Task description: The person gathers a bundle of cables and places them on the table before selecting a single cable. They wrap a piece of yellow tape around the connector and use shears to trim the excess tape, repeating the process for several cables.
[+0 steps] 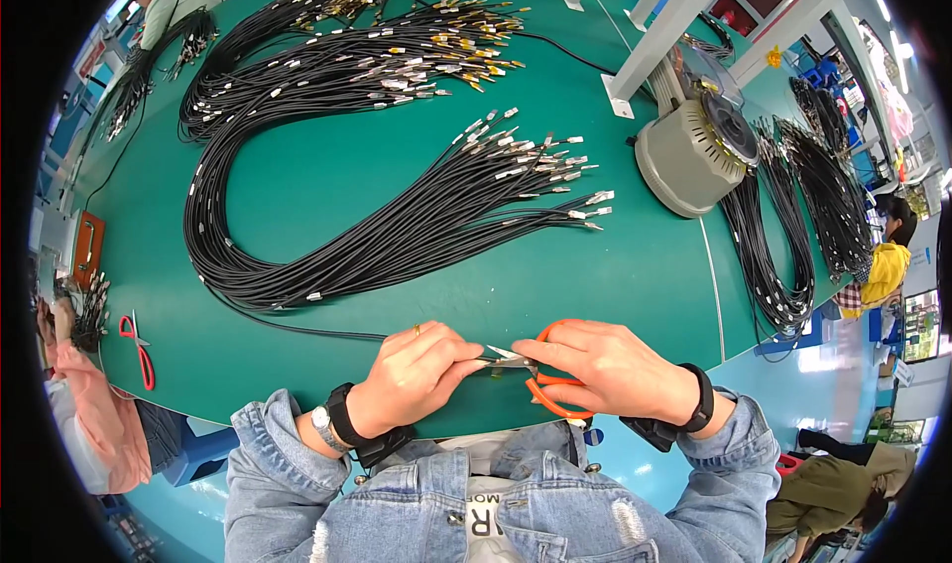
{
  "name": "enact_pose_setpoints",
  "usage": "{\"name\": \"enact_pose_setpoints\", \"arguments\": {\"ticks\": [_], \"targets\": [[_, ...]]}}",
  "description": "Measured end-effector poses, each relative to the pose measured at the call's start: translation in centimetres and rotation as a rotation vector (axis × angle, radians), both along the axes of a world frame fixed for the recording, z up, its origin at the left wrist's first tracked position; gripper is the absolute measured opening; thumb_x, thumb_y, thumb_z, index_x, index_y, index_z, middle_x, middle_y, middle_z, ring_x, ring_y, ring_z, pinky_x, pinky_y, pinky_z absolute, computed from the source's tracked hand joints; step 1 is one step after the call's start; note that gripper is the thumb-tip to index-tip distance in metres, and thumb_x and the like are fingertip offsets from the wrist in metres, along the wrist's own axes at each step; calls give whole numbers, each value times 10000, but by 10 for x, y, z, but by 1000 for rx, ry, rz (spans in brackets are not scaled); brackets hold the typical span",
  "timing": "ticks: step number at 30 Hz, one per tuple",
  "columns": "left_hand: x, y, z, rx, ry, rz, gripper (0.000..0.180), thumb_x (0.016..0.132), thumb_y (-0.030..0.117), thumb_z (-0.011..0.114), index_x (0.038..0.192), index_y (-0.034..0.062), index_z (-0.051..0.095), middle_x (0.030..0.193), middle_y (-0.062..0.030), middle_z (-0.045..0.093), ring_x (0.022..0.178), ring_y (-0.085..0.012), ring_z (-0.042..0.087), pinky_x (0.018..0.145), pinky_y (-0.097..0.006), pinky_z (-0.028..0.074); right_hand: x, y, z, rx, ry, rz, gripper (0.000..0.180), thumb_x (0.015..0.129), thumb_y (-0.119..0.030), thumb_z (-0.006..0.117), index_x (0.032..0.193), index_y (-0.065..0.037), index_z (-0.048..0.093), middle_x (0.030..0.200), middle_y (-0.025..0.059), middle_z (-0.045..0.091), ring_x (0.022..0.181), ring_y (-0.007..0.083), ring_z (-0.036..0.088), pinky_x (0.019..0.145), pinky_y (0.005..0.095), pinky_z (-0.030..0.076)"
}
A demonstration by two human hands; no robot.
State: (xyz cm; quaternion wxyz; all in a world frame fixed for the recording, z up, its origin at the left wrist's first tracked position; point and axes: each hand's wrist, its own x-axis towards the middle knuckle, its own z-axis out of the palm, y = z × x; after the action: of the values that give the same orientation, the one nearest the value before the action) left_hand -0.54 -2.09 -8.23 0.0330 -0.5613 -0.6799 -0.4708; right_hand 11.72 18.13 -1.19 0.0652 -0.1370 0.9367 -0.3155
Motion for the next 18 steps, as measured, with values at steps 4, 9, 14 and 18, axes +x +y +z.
{"name": "enact_pose_setpoints", "arguments": {"ticks": [4,9,14,18], "targets": [[1,0,-2,55,-22,0,194,648,29,755,788,44,621,673,-44,606,552,-182,569,480,-280,422,1,0,-2,-4,46,15,487,713,-126,706,1170,-55,552,889,81,576,752,237,586,627,336,496],[3,1,0,85,1,20,191,643,27,754,780,45,622,657,-47,600,538,-177,566,461,-275,411,2,-2,4,-23,34,14,447,721,-117,684,1136,-42,536,863,82,556,784,249,575,652,356,492],[4,0,0,101,6,38,189,642,26,753,779,46,624,651,-46,598,532,-178,565,453,-273,408,2,-1,2,-21,52,24,455,726,-119,687,1152,-48,542,856,75,563,750,235,579,616,341,489],[4,-1,0,102,-8,40,192,641,24,754,782,43,625,646,-48,597,528,-182,563,454,-277,411,2,-1,0,-33,101,25,462,727,-120,695,1161,-53,551,842,71,571,707,226,583,579,327,486]]}}
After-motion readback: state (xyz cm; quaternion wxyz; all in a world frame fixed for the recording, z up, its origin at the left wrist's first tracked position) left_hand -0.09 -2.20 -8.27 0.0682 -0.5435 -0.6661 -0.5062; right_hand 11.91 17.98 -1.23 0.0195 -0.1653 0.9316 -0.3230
